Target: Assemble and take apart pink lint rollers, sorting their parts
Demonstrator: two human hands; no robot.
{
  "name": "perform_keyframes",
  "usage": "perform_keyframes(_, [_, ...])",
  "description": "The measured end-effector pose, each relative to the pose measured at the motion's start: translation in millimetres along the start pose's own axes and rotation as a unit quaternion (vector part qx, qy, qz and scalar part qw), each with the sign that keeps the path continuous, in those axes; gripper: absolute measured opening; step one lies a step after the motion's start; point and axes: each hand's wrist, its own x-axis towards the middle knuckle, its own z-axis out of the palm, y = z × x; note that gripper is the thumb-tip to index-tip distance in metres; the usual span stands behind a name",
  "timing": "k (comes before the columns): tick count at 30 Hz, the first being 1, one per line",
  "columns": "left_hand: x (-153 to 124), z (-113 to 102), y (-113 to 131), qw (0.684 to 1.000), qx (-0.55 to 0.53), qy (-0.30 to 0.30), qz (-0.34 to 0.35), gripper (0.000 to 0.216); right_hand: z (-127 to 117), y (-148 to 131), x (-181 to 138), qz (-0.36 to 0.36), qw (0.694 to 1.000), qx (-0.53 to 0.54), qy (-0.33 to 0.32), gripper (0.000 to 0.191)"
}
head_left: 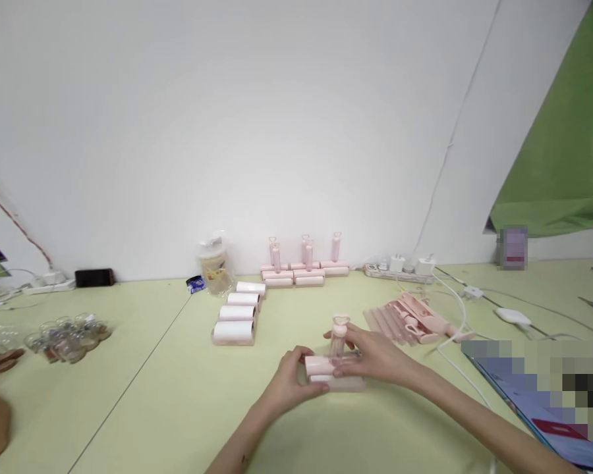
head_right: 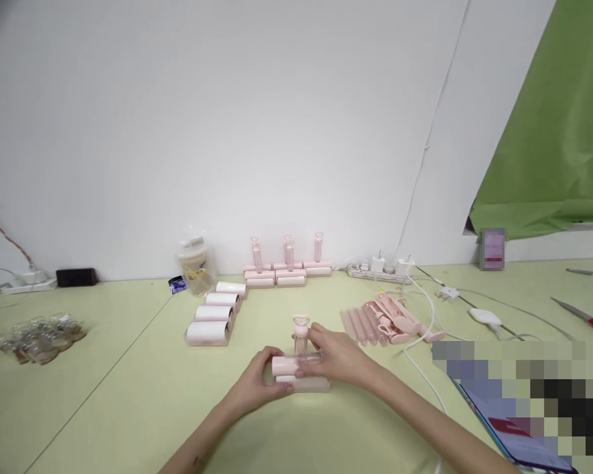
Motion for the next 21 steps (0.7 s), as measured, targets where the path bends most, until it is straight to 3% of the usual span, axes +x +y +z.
perform_keyframes(5, [-12.8, -3.2, -1.5, 0.997, 0.05, 0.06, -0.018, 0.05, 5.3, -17.7, -10.9, -0.036, 0.984, 0.15, 0.087, 0.022])
perform_keyframes(8, [-5.8, -11.6, -6.3, 0.994, 0.042, 0.099, -0.024, 0.053, -3.1, -16.7, -20.6, -0.033, 0.96, 0.209, 0.182, 0.025])
perform_keyframes(11, [-3.7, -22.1, -1.6, 0.985, -0.001, 0.171, 0.031, 0.071, -10.1, -13.5, -32.3, -0.121, 0.947, 0.16, 0.252, 0.027])
perform_keyframes(13, [-8.3, -26.9, 9.7, 0.976, -0.084, 0.196, 0.045, 0.067, -10.1, -15.4, -38.4, -0.217, 0.941, 0.097, 0.241, 0.025])
perform_keyframes(15, [-16.3, -27.6, 23.4, 0.964, -0.238, 0.117, -0.017, 0.053, -7.0, -21.0, -41.4, -0.29, 0.935, 0.027, 0.202, 0.03])
perform_keyframes(17, [-24.4, -23.7, 33.4, 0.915, -0.381, -0.042, -0.126, 0.058, -3.8, -25.7, -41.1, -0.329, 0.934, -0.056, 0.131, 0.036])
perform_keyframes(19, [-29.9, -17.6, 36.0, 0.864, -0.445, -0.13, -0.199, 0.057, -3.9, -23.0, -38.5, -0.295, 0.948, -0.118, 0.035, 0.044])
perform_keyframes(21, [-32.3, -12.3, 33.1, 0.854, -0.463, -0.11, -0.209, 0.041, -8.8, -10.3, -34.8, -0.183, 0.973, -0.138, -0.039, 0.042])
